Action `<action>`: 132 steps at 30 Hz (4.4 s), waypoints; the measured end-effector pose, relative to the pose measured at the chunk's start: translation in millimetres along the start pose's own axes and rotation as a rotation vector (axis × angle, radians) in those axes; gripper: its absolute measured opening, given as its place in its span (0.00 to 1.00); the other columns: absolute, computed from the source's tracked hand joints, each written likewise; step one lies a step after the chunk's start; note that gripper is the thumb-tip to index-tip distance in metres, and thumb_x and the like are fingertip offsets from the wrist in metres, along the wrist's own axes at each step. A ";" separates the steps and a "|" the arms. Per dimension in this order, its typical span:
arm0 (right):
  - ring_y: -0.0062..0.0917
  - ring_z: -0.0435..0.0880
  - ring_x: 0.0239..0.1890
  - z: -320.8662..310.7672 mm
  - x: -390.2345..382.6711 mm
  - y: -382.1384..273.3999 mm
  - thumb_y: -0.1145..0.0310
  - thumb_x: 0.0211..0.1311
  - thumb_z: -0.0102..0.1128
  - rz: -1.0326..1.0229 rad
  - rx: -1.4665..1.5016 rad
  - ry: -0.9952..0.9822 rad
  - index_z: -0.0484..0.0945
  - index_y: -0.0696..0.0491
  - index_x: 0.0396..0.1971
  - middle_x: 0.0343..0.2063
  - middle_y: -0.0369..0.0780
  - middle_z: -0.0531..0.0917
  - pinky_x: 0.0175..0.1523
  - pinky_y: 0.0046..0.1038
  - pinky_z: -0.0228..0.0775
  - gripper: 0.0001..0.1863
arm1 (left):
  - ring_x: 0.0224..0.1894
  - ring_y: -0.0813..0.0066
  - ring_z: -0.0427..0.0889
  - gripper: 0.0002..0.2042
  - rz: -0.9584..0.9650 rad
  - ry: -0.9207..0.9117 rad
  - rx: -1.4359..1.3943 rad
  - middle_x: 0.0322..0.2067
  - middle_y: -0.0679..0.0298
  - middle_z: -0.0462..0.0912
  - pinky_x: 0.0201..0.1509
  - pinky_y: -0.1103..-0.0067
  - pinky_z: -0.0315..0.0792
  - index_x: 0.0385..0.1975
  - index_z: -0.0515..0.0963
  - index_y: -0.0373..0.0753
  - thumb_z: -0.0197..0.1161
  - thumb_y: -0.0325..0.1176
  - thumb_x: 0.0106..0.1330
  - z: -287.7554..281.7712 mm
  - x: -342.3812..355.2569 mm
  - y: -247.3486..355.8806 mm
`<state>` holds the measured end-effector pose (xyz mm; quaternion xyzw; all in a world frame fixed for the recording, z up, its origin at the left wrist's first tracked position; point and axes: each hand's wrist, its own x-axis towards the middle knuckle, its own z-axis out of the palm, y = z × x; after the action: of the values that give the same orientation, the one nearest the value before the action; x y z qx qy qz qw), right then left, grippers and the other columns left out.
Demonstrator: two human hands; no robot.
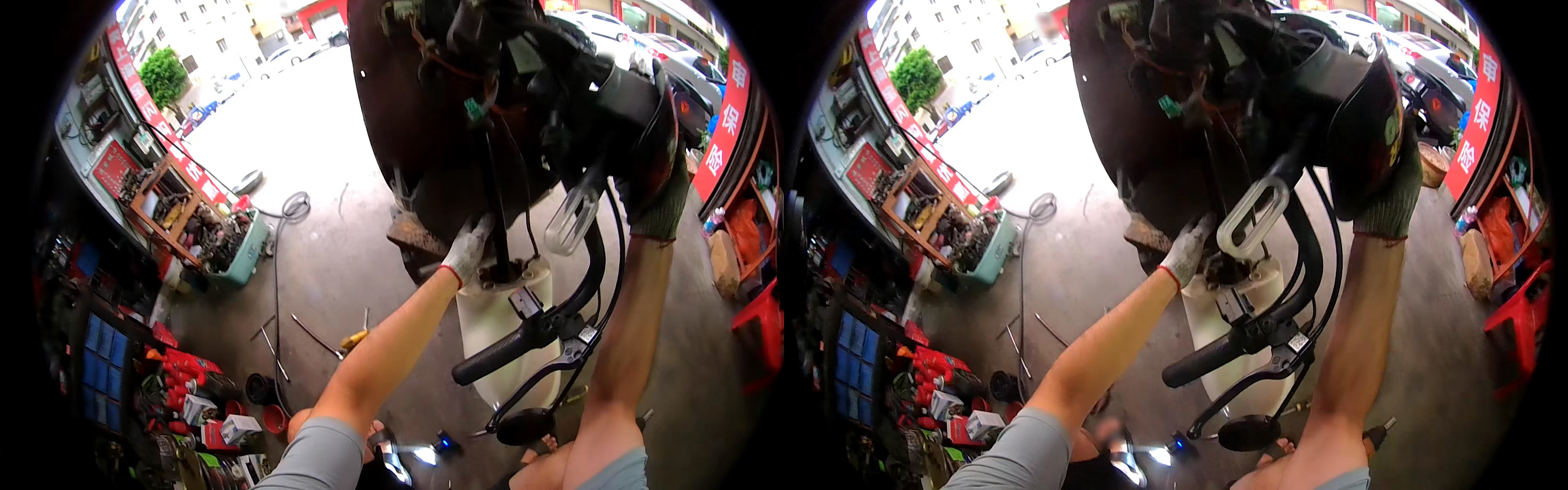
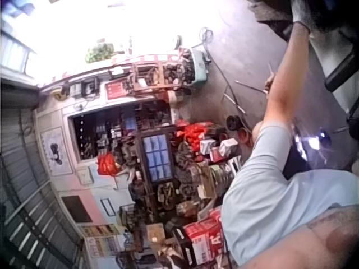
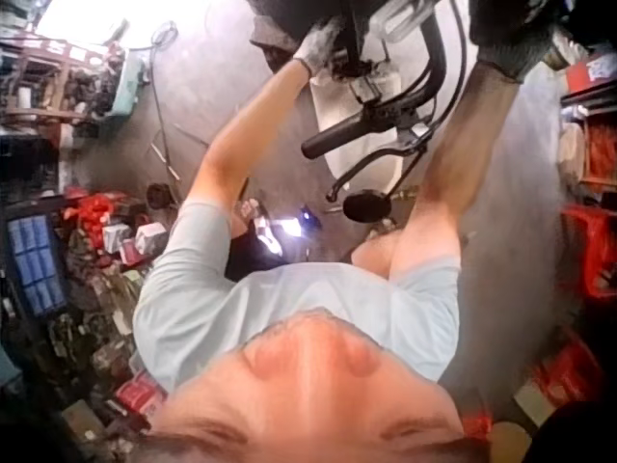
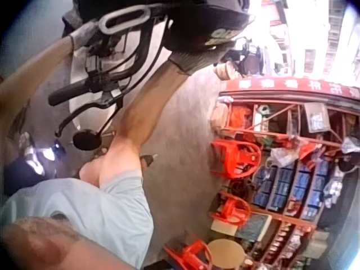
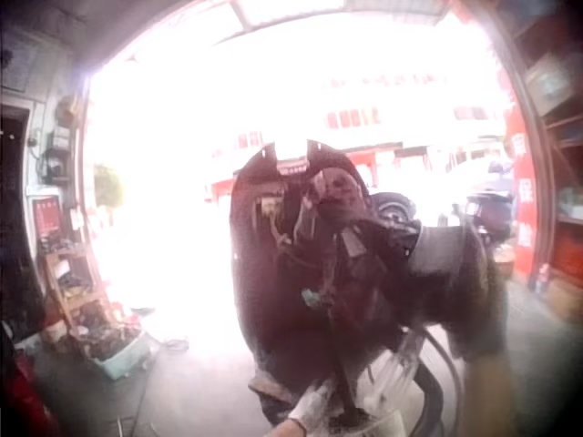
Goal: The person removes bolts from the front fairing of a scooter using a wrench and a screwdriver, uses an impact driver on the steering assembly, and then pulls the front fork out of the frame.
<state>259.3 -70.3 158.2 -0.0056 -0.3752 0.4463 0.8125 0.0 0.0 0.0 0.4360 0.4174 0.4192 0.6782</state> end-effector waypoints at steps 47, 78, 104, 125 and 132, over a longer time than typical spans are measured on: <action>0.37 0.79 0.56 28.1 -21.5 9.9 0.52 0.69 0.49 0.147 0.097 -0.015 0.73 0.54 0.59 0.56 0.44 0.79 0.64 0.41 0.69 0.26 | 0.24 0.82 0.65 0.23 0.156 0.229 -0.039 0.20 0.73 0.68 0.26 0.79 0.61 0.33 0.76 0.37 0.56 0.55 0.70 17.1 -83.5 -86.8; 0.36 0.76 0.57 -51.4 -11.8 37.1 0.52 0.70 0.43 0.066 -0.185 0.042 0.67 0.51 0.63 0.57 0.44 0.76 0.59 0.38 0.72 0.28 | 0.54 0.68 0.74 0.30 0.347 0.171 -0.030 0.55 0.59 0.75 0.61 0.73 0.68 0.61 0.68 0.31 0.55 0.53 0.72 -20.8 -55.0 -23.0; 0.31 0.78 0.54 -82.0 -28.1 44.7 0.63 0.66 0.57 -0.538 -1.806 -0.323 0.69 0.52 0.61 0.54 0.42 0.78 0.57 0.30 0.74 0.24 | 0.55 0.67 0.74 0.27 0.133 -0.087 0.549 0.54 0.53 0.77 0.63 0.74 0.66 0.59 0.69 0.27 0.53 0.47 0.72 -87.6 -43.8 31.8; 0.21 0.80 0.46 181.3 -89.7 74.4 0.71 0.66 0.55 0.311 -1.378 -0.335 0.78 0.60 0.49 0.44 0.39 0.83 0.50 0.24 0.73 0.14 | 0.42 0.70 0.80 0.17 0.359 -0.389 0.607 0.39 0.55 0.84 0.51 0.74 0.73 0.50 0.76 0.32 0.60 0.33 0.64 -89.0 -69.7 38.8; 0.35 0.82 0.47 124.1 -78.0 158.4 0.56 0.60 0.63 0.720 -1.674 -0.317 0.77 0.63 0.49 0.43 0.49 0.84 0.55 0.32 0.70 0.26 | 0.45 0.77 0.77 0.20 0.359 -0.478 0.710 0.42 0.61 0.83 0.53 0.76 0.73 0.54 0.74 0.32 0.63 0.30 0.61 -85.1 -73.8 37.6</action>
<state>43.9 -72.3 145.6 -0.6459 -0.6579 0.2508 0.2951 -109.1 -38.1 27.1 0.7910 0.2850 0.2489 0.4807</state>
